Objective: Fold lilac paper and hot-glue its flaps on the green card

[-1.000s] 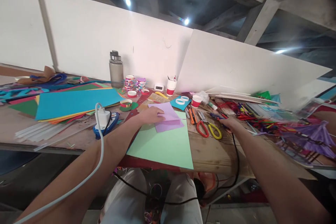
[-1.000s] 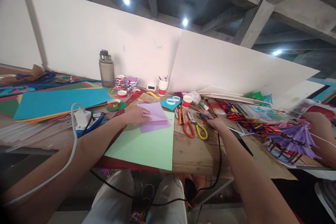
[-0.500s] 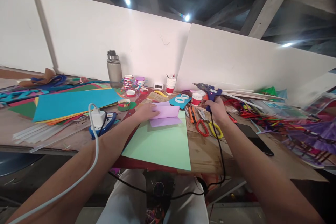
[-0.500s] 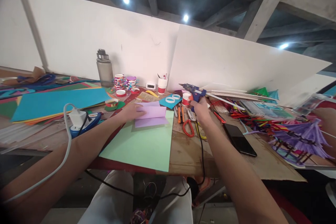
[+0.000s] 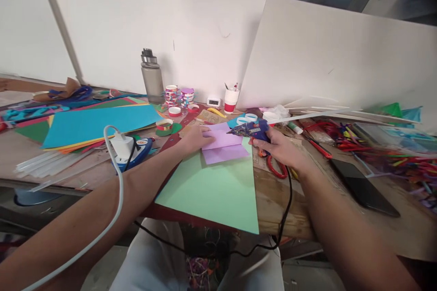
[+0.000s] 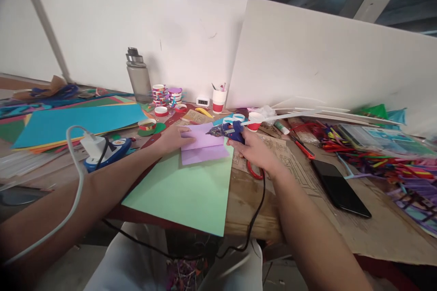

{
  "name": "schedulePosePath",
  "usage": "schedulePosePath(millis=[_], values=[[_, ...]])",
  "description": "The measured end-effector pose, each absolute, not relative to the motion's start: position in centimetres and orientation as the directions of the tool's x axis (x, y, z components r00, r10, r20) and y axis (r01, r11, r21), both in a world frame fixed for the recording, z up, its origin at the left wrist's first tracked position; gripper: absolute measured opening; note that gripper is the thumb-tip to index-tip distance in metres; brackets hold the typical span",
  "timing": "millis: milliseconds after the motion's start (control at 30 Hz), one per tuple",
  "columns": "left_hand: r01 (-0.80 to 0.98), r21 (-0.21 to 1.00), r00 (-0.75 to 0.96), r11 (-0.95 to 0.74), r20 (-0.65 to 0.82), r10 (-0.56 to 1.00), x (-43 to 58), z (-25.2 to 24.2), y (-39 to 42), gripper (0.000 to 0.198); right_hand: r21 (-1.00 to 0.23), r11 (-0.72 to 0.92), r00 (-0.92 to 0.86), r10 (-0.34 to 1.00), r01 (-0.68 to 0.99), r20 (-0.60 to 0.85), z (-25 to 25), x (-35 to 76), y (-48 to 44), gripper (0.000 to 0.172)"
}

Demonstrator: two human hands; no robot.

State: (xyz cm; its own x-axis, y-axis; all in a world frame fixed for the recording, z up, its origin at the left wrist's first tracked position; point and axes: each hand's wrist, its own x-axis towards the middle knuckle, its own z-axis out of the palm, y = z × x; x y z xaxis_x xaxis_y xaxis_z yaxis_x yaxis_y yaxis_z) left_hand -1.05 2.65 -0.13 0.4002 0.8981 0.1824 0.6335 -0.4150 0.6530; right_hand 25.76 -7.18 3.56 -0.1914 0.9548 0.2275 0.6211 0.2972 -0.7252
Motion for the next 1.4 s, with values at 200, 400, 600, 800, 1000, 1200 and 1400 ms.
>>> schedulePosePath(millis=[200, 400, 600, 800, 1000, 1200, 1400], values=[[0.714, 0.607, 0.32, -0.349, 0.161, 0.934, -0.4, 0.8, 1.3, 0.035, -0.438, 0.32, -0.226, 0.94, 0.84, 0.254, 4.7, 26.6, -7.9, 0.02], [0.704, 0.612, 0.312, -0.362, 0.191, 0.931, 0.0, 1.0, 1.0, 0.037, -0.256, 0.243, -0.184, 0.955, 0.935, 0.234, 4.4, 26.9, -7.9, 0.012], [0.688, 0.582, 0.398, -0.433, 0.196, 0.896, 0.3, 0.8, 0.6, 0.029, -0.18, 0.226, -0.181, 0.954, 0.957, 0.238, 3.6, 27.1, -7.8, 0.008], [0.713, 0.499, 0.458, -0.493, 0.2, 0.866, 0.3, 0.8, 0.7, 0.026, -0.12, 0.181, -0.154, 0.966, 0.976, 0.209, 3.7, 26.2, -8.0, 0.012], [0.766, 0.47, 0.409, -0.439, 0.171, 0.896, 0.2, 0.8, 1.2, 0.036, -0.101, 0.109, -0.088, 0.978, 0.989, 0.191, 4.0, 25.0, -8.5, 0.02], [0.772, 0.489, 0.38, -0.406, 0.157, 0.911, 0.3, 0.9, 1.2, 0.041, -0.148, 0.109, -0.084, 0.982, 0.983, 0.169, 3.6, 24.7, -8.3, 0.026], [0.77, 0.498, 0.385, -0.399, 0.135, 0.913, 0.2, 1.0, 1.4, 0.041, -0.11, 0.058, -0.036, 0.98, 0.992, 0.194, 3.6, 24.9, -8.1, 0.023]])
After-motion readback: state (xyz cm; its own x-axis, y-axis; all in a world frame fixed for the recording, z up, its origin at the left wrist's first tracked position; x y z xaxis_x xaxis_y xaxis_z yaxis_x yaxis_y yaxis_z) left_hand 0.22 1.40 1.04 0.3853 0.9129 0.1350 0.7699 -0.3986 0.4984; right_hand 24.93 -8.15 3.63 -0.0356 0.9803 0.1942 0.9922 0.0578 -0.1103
